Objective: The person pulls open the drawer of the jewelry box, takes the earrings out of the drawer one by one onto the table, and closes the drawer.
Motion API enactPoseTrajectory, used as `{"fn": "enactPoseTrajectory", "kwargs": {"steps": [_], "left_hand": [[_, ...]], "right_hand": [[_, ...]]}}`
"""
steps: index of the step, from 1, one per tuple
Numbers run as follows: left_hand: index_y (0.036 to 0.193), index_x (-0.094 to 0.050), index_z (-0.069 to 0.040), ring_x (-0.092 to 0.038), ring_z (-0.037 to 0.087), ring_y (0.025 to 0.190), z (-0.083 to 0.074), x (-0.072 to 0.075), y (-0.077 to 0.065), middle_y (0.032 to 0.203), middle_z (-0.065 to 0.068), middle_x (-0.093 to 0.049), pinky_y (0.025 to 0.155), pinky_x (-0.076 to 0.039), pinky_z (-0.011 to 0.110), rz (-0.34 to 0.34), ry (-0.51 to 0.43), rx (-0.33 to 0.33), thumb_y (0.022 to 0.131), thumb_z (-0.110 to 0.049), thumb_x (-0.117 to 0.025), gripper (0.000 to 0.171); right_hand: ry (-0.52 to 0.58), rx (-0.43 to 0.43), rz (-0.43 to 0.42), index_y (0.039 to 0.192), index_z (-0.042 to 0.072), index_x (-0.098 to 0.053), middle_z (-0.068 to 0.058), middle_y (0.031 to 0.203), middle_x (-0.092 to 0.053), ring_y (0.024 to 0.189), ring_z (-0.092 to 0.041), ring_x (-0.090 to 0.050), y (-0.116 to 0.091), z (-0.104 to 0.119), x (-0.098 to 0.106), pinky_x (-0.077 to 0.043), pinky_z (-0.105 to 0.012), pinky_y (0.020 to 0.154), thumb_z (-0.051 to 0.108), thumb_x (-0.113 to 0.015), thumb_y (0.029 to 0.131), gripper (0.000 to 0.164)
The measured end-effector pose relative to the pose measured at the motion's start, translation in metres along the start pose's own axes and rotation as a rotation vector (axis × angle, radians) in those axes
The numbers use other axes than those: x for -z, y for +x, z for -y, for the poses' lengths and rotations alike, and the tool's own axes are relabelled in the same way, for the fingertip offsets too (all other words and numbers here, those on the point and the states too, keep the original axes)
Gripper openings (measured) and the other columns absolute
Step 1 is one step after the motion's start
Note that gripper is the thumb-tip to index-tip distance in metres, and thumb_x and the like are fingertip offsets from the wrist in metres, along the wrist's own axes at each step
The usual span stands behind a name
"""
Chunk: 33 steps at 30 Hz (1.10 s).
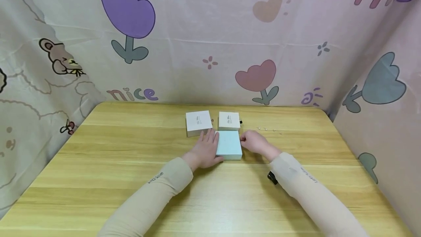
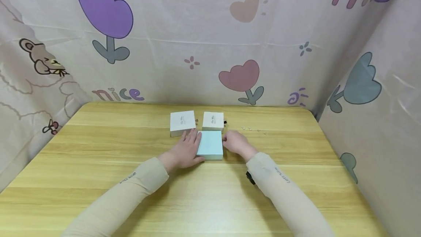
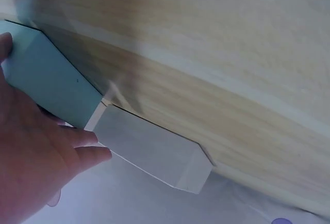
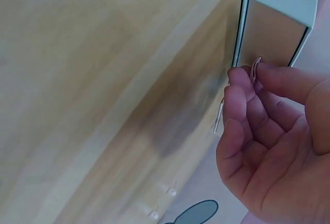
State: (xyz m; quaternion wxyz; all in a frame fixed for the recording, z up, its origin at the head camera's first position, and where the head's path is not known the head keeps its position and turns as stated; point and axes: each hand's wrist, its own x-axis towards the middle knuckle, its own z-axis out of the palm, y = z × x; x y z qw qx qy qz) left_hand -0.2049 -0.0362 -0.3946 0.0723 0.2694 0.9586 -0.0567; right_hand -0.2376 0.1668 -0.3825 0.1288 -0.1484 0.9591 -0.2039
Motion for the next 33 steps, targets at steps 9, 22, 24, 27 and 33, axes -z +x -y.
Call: {"fn": "enactPoseTrajectory", "kwargs": {"steps": [9,22,24,27,33], "left_hand": [[0.148,-0.015,0.004,-0.012,0.034,0.145,-0.002,0.002,0.0,0.156,0.023,-0.011,0.116,-0.015,0.051,-0.007,0.002,0.003,0.091,-0.061,-0.04,0.089],[0.149,-0.011,0.002,-0.01,0.033,0.145,-0.001,0.002,0.0,0.156,0.021,-0.008,0.116,-0.013,0.051,0.021,0.005,0.003,0.092,-0.06,-0.039,0.089],[0.149,-0.012,0.002,-0.01,0.033,0.145,-0.001,0.002,-0.001,0.156,0.021,-0.008,0.116,-0.013,0.051,0.022,0.007,0.001,0.092,-0.06,-0.039,0.089],[0.149,-0.012,0.002,-0.011,0.033,0.145,0.0,0.003,-0.001,0.156,0.021,-0.009,0.116,-0.014,0.052,0.019,0.011,0.0,0.092,-0.06,-0.039,0.088],[0.149,-0.013,0.002,-0.012,0.033,0.145,0.0,0.003,-0.003,0.156,0.022,-0.01,0.116,-0.015,0.052,0.008,0.016,-0.013,0.092,-0.06,-0.038,0.088]], "right_hand": [[0.02,-0.021,0.015,0.061,0.007,-0.051,0.004,0.053,-0.037,0.051,-0.01,-0.036,0.0,0.002,-0.001,-0.032,-0.022,0.052,0.005,-0.051,0.091,0.029],[-0.028,-0.014,-0.012,0.053,0.016,-0.032,0.006,0.05,-0.029,0.048,-0.009,-0.029,-0.012,-0.015,0.008,-0.027,-0.022,0.05,0.0,-0.049,0.086,0.04],[-0.027,-0.024,-0.014,0.053,0.016,-0.03,0.006,0.049,-0.027,0.047,-0.009,-0.028,-0.015,-0.02,0.009,-0.027,-0.022,0.05,0.0,-0.048,0.086,0.041],[-0.028,-0.032,-0.021,0.053,0.016,-0.03,0.006,0.049,-0.027,0.047,-0.009,-0.029,-0.017,-0.025,0.011,-0.027,-0.022,0.051,0.0,-0.048,0.085,0.04],[-0.042,-0.03,-0.025,0.054,0.016,-0.033,0.006,0.05,-0.029,0.048,-0.009,-0.031,-0.02,-0.03,0.014,-0.029,-0.022,0.052,0.001,-0.048,0.086,0.039]]}}
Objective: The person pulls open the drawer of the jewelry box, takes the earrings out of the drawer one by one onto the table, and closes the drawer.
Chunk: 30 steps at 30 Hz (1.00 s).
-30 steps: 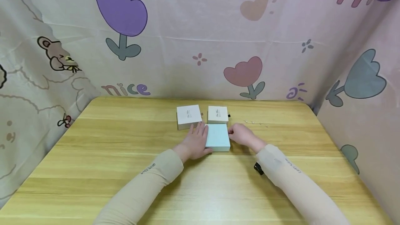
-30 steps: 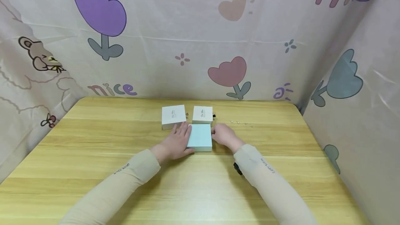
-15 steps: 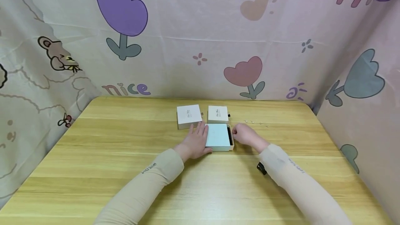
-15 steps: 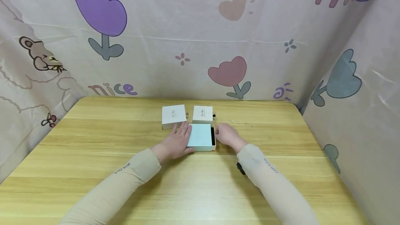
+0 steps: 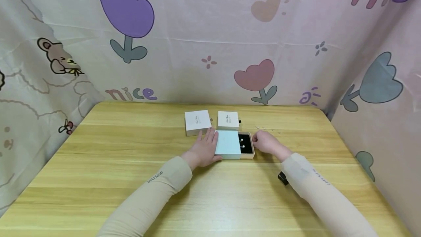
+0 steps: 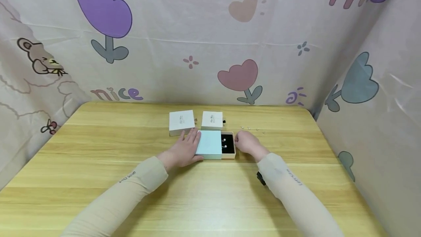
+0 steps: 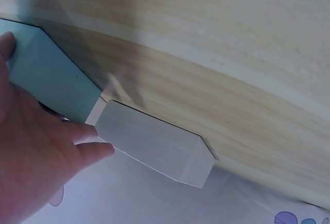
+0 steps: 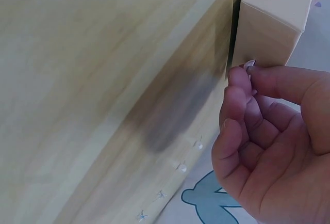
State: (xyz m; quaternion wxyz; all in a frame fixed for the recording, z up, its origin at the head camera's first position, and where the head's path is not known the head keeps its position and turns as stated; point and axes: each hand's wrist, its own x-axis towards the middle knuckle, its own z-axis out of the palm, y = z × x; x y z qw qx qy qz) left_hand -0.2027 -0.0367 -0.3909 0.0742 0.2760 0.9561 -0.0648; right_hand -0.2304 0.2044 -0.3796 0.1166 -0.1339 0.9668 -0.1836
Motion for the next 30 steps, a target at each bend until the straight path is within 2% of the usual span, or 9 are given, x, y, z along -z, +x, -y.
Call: {"fn": "enactPoseTrajectory", "kwargs": {"steps": [14,26,28,30], "left_hand": [[0.149,-0.014,0.002,-0.013,0.033,0.145,0.0,-0.0006,0.0002,0.156,0.022,-0.01,0.116,-0.016,0.052,-0.004,0.0,-0.007,0.092,-0.06,-0.039,0.087],[0.148,-0.014,0.002,-0.012,0.033,0.145,0.001,-0.0003,0.0003,0.156,0.022,-0.01,0.115,-0.016,0.052,-0.012,-0.015,-0.013,0.092,-0.059,-0.039,0.087],[0.149,-0.013,0.002,-0.012,0.033,0.145,0.0011,0.0,0.0003,0.156,0.022,-0.009,0.116,-0.015,0.052,-0.006,-0.016,-0.011,0.092,-0.059,-0.039,0.087],[0.149,-0.013,0.002,-0.011,0.033,0.145,0.0011,0.0001,0.0004,0.156,0.022,-0.009,0.116,-0.015,0.052,-0.001,-0.018,-0.009,0.092,-0.059,-0.039,0.087]], "right_hand": [[0.018,-0.028,0.021,0.054,0.016,-0.035,0.007,0.05,-0.031,0.048,-0.009,-0.033,-0.0039,-0.0028,0.0027,-0.03,-0.022,0.051,0.002,-0.05,0.087,0.039],[0.007,-0.002,-0.001,0.054,0.017,-0.031,0.007,0.05,-0.026,0.049,-0.008,-0.029,-0.0085,-0.0046,0.0046,-0.028,-0.022,0.051,0.001,-0.049,0.086,0.04],[-0.005,-0.01,0.005,0.055,0.015,-0.033,0.006,0.051,-0.027,0.05,-0.009,-0.03,-0.0079,-0.0045,0.0049,-0.028,-0.023,0.051,0.001,-0.05,0.086,0.038],[-0.035,-0.028,-0.003,0.058,0.011,-0.044,0.004,0.055,-0.038,0.054,-0.011,-0.038,-0.0066,-0.0043,0.0058,-0.034,-0.025,0.054,0.003,-0.051,0.085,0.029]]}}
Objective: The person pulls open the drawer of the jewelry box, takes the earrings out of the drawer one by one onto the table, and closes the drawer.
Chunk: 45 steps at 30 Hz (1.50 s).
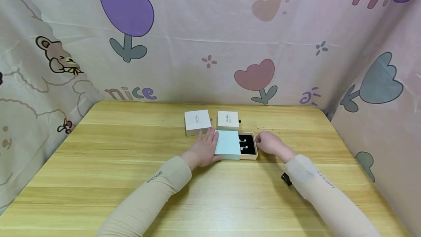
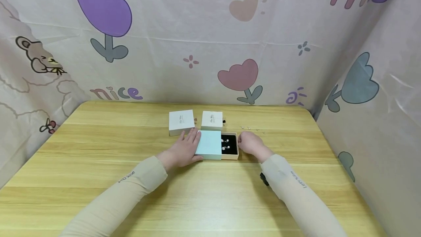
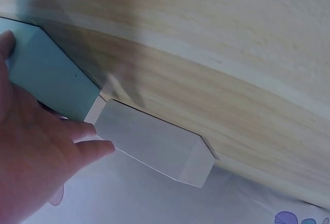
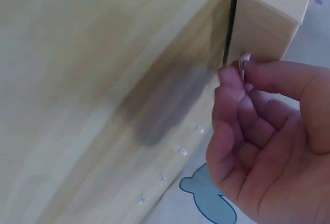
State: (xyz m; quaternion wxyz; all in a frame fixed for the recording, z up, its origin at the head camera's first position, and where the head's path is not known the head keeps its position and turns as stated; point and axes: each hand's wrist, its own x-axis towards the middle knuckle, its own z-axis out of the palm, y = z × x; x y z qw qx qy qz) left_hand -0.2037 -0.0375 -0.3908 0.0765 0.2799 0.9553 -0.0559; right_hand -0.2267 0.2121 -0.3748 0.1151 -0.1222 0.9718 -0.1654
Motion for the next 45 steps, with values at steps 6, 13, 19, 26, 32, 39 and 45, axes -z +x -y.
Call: {"fn": "enactPoseTrajectory", "kwargs": {"steps": [6,13,19,26,32,39,45], "left_hand": [[0.149,-0.013,0.002,-0.012,0.033,0.145,0.0,-0.001,0.0,0.156,0.022,-0.009,0.116,-0.016,0.052,-0.002,0.003,-0.003,0.092,-0.059,-0.039,0.088],[0.149,-0.013,0.002,-0.012,0.033,0.145,0.001,-0.001,0.001,0.156,0.022,-0.01,0.115,-0.017,0.052,-0.005,-0.005,-0.004,0.092,-0.059,-0.04,0.088],[0.148,-0.013,0.002,-0.012,0.033,0.145,0.0,-0.002,0.0,0.156,0.022,-0.01,0.115,-0.017,0.052,-0.004,-0.008,-0.006,0.092,-0.059,-0.04,0.088],[0.149,-0.012,0.002,-0.011,0.033,0.145,0.0,-0.003,0.001,0.156,0.022,-0.008,0.115,-0.016,0.052,-0.001,-0.022,-0.005,0.092,-0.059,-0.04,0.088],[0.149,-0.012,0.002,-0.011,0.033,0.145,0.0,-0.003,0.001,0.156,0.022,-0.008,0.115,-0.016,0.052,-0.001,-0.025,-0.009,0.092,-0.059,-0.04,0.088],[0.149,-0.012,0.003,-0.011,0.034,0.145,0.0,-0.002,0.001,0.156,0.022,-0.008,0.115,-0.016,0.052,0.003,-0.03,-0.015,0.092,-0.059,-0.04,0.088],[0.148,-0.011,0.003,-0.011,0.034,0.145,0.001,-0.001,0.001,0.156,0.023,-0.007,0.115,-0.016,0.052,-0.002,-0.026,-0.011,0.092,-0.058,-0.041,0.088]], "right_hand": [[-0.075,-0.001,-0.157,0.098,0.002,-0.067,-0.011,0.094,-0.069,0.079,-0.022,-0.062,0.003,0.009,0.005,-0.052,-0.04,0.071,0.007,-0.053,0.087,0.019],[-0.15,0.162,-0.219,0.101,0.002,-0.07,-0.014,0.104,-0.069,0.1,-0.029,-0.063,0.006,0.023,-0.001,-0.053,-0.042,0.083,0.005,-0.057,0.086,0.019],[-0.244,0.229,-0.188,0.101,0.003,-0.072,-0.013,0.104,-0.07,0.101,-0.031,-0.062,0.01,0.026,-0.012,-0.054,-0.043,0.078,0.005,-0.062,0.084,0.02],[-0.336,0.273,-0.251,0.085,0.009,-0.074,-0.007,0.088,-0.072,0.083,-0.025,-0.064,0.012,0.026,-0.018,-0.054,-0.038,0.065,0.003,-0.063,0.082,0.013],[-0.382,0.267,-0.265,0.081,0.01,-0.072,-0.005,0.082,-0.071,0.078,-0.022,-0.062,0.012,0.027,-0.018,-0.054,-0.038,0.065,0.006,-0.066,0.081,0.007],[-0.199,0.206,-0.213,0.086,0.005,-0.068,-0.007,0.086,-0.069,0.083,-0.024,-0.062,0.006,0.024,0.003,-0.053,-0.038,0.068,0.009,-0.062,0.087,0.008],[-0.063,0.084,-0.277,0.093,0.0,-0.068,-0.017,0.097,-0.069,0.091,-0.032,-0.063,0.003,-0.003,0.033,-0.052,-0.046,0.08,0.01,-0.059,0.089,0.014]]}}
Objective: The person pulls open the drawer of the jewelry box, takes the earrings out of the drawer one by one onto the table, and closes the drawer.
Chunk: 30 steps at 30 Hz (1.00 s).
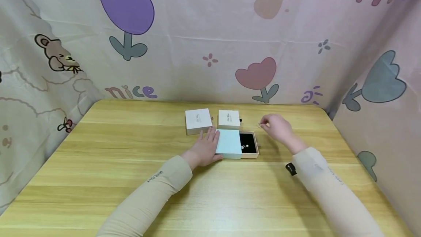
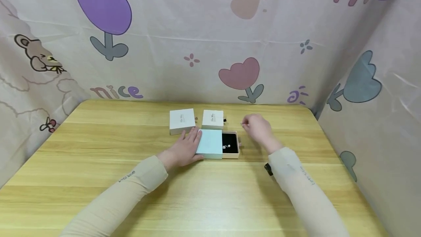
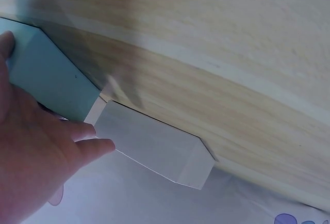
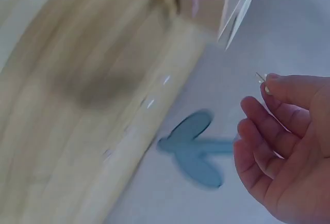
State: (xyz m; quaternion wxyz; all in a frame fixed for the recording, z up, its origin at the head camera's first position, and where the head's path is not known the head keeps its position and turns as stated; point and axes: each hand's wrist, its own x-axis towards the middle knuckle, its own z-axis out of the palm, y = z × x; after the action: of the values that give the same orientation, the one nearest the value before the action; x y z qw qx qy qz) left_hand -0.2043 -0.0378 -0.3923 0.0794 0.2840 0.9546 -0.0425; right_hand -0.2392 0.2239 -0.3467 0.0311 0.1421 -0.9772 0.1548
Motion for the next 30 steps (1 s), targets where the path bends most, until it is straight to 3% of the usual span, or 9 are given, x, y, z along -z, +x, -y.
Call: {"fn": "enactPoseTrajectory", "kwargs": {"steps": [5,10,18,30], "left_hand": [[0.149,-0.011,0.003,-0.011,0.034,0.145,0.0,0.001,0.0,0.156,0.022,-0.007,0.115,-0.016,0.052,0.008,0.007,0.0,0.092,-0.059,-0.04,0.088],[0.149,-0.011,0.002,-0.01,0.033,0.145,-0.002,0.003,0.0,0.156,0.021,-0.007,0.116,-0.016,0.052,0.014,0.001,-0.001,0.092,-0.059,-0.04,0.088],[0.149,-0.011,0.002,-0.011,0.033,0.145,-0.005,0.003,0.0,0.156,0.021,-0.007,0.116,-0.016,0.051,0.005,0.003,-0.003,0.092,-0.059,-0.039,0.088],[0.149,-0.011,0.002,-0.01,0.033,0.145,-0.005,0.003,0.0,0.156,0.022,-0.007,0.116,-0.016,0.051,0.005,0.004,-0.001,0.092,-0.059,-0.039,0.088]], "right_hand": [[0.022,-0.103,0.053,0.092,-0.001,-0.066,-0.02,0.1,-0.067,0.091,-0.034,-0.062,0.0,-0.027,0.002,-0.049,-0.049,0.083,0.011,-0.057,0.089,0.015],[0.046,-0.173,0.125,0.091,0.002,-0.066,-0.019,0.102,-0.066,0.091,-0.032,-0.06,0.0,-0.041,-0.006,-0.047,-0.05,0.083,0.012,-0.057,0.089,0.014],[-0.023,-0.155,0.136,0.082,0.005,-0.065,-0.012,0.085,-0.067,0.079,-0.026,-0.059,0.004,-0.054,-0.021,-0.049,-0.045,0.075,0.012,-0.063,0.086,0.008],[-0.035,-0.183,0.151,0.088,0.002,-0.068,-0.018,0.096,-0.068,0.089,-0.033,-0.062,0.002,-0.058,-0.021,-0.049,-0.05,0.079,0.008,-0.061,0.083,0.011]]}}
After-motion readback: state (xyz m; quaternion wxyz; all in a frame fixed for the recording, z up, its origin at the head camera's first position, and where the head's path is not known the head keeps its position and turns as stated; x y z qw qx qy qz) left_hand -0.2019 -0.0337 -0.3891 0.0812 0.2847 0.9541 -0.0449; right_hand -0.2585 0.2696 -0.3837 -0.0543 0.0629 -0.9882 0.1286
